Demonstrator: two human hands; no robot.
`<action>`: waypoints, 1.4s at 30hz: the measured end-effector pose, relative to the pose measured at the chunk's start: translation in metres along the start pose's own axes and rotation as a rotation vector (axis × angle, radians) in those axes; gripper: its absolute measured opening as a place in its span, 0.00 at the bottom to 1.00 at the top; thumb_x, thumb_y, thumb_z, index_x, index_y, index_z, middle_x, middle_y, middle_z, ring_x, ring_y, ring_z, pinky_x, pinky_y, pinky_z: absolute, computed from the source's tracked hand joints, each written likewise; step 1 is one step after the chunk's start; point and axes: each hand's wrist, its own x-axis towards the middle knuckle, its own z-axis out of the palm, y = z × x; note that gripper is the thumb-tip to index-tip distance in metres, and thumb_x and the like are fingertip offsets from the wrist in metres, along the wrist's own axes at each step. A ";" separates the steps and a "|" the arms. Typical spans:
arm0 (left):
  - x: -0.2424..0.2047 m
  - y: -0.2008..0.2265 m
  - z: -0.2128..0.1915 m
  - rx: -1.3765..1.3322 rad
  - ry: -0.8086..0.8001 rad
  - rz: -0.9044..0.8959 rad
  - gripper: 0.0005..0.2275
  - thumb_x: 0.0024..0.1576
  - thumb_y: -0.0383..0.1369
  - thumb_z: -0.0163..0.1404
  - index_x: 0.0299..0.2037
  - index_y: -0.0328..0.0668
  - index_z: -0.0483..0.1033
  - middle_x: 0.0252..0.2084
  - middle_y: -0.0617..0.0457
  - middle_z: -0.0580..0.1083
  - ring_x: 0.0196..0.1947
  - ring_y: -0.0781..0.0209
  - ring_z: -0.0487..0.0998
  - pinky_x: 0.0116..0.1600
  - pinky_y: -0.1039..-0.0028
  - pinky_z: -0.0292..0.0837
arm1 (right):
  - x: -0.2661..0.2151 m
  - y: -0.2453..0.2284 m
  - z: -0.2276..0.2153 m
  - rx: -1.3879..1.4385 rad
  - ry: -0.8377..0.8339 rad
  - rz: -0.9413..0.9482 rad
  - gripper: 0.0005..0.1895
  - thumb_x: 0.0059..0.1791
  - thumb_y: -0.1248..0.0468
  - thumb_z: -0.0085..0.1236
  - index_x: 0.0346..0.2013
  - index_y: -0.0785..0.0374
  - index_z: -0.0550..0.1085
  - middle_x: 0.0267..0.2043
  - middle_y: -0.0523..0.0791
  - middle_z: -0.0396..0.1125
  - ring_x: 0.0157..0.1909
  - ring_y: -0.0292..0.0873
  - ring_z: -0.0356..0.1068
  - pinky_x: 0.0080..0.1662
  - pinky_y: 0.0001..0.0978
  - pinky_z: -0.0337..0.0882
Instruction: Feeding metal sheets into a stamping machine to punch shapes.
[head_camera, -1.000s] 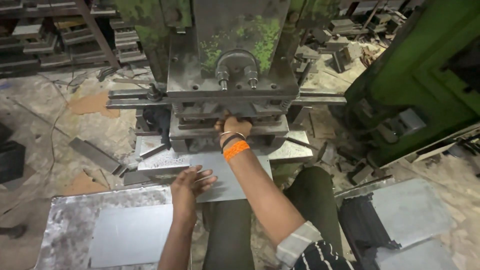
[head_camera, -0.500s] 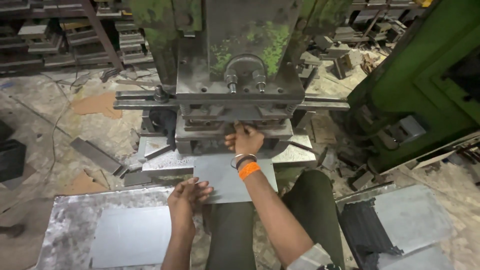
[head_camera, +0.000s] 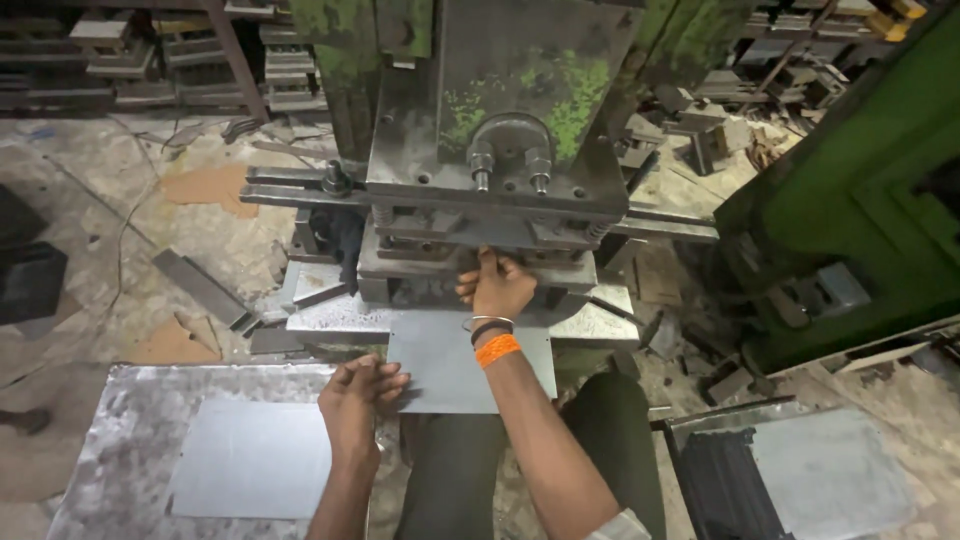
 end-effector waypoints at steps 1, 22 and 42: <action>-0.001 0.000 0.000 -0.003 0.005 0.002 0.08 0.65 0.27 0.48 0.49 0.28 0.73 0.37 0.39 0.78 0.32 0.51 0.80 0.38 0.70 0.74 | 0.002 0.003 -0.001 -0.002 -0.005 0.001 0.13 0.52 0.64 0.60 0.28 0.73 0.75 0.14 0.49 0.68 0.10 0.40 0.62 0.15 0.28 0.61; 0.003 0.010 -0.003 -0.007 0.109 0.078 0.07 0.65 0.28 0.48 0.48 0.33 0.74 0.35 0.44 0.77 0.32 0.55 0.80 0.38 0.73 0.70 | 0.018 0.010 -0.001 -0.026 -0.009 0.096 0.12 0.52 0.63 0.59 0.32 0.73 0.74 0.17 0.51 0.70 0.11 0.41 0.63 0.15 0.29 0.60; -0.005 0.037 -0.105 0.018 0.217 0.313 0.07 0.65 0.31 0.48 0.44 0.32 0.73 0.36 0.45 0.78 0.33 0.57 0.82 0.40 0.77 0.74 | -0.100 0.055 -0.144 -0.552 -0.209 0.193 0.28 0.56 0.52 0.54 0.20 0.72 0.76 0.09 0.46 0.61 0.07 0.39 0.58 0.12 0.29 0.56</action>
